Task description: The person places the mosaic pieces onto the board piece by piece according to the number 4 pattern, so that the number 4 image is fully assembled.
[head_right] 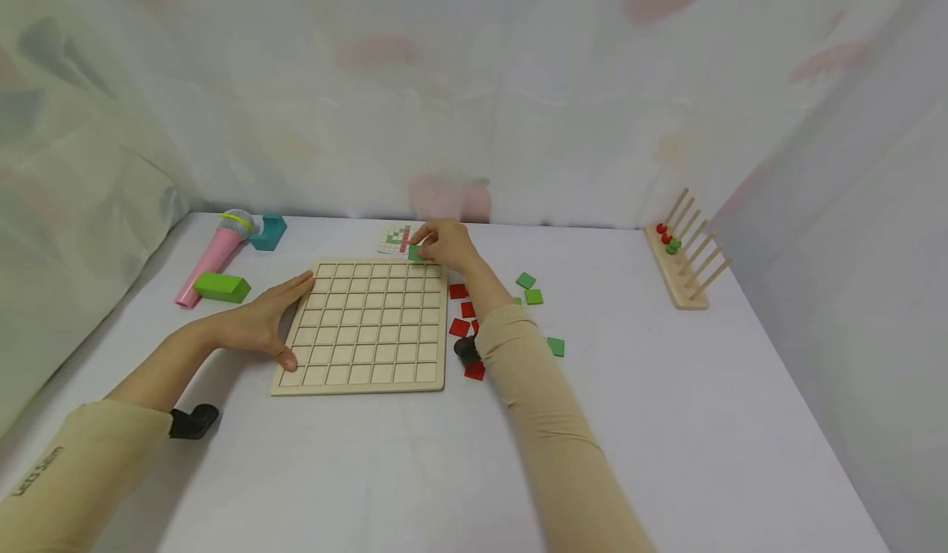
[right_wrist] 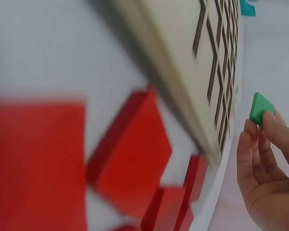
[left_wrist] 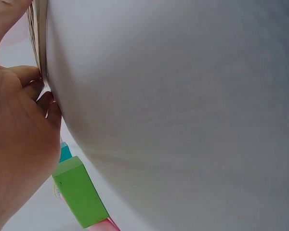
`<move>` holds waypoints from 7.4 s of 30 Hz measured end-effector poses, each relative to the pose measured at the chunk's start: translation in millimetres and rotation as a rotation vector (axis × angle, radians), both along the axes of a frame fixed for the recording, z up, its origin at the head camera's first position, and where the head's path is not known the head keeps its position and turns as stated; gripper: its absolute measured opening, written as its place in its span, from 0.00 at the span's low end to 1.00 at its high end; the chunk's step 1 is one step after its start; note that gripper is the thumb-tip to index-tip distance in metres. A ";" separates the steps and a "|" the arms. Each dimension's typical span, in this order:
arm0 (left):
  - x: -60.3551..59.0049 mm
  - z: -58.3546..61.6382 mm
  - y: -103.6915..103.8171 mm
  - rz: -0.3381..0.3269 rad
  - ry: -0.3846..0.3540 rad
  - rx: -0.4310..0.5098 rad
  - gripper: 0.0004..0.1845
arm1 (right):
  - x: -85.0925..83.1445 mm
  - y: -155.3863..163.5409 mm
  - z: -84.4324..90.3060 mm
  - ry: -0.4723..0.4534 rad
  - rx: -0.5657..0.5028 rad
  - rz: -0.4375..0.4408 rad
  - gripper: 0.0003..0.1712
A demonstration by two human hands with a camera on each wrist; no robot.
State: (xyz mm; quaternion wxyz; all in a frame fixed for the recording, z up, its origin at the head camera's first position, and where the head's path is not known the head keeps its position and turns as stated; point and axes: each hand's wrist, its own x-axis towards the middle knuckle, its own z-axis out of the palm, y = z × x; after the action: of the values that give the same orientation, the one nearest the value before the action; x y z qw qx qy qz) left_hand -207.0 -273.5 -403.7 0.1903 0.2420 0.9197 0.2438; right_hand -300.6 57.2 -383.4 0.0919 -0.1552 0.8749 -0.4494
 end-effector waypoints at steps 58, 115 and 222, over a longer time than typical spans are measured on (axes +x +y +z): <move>0.8 0.9 1.1 -0.005 -0.003 0.016 0.77 | 11.8 -36.4 -4.2 -0.052 0.182 0.006 0.09; -1.1 -3.8 1.2 0.015 0.003 -0.013 0.79 | -9.1 171.0 11.0 -0.307 0.348 0.181 0.19; 7.3 3.6 4.1 0.036 0.073 -0.082 0.74 | 5.4 -24.6 6.9 -0.130 -0.093 0.156 0.11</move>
State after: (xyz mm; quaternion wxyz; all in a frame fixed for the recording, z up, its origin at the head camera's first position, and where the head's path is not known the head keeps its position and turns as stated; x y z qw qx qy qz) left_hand -199.7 -269.4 -400.1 0.1619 0.2260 0.9395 0.2002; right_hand -295.2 32.6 -376.5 0.1758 -0.1974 0.8307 -0.4900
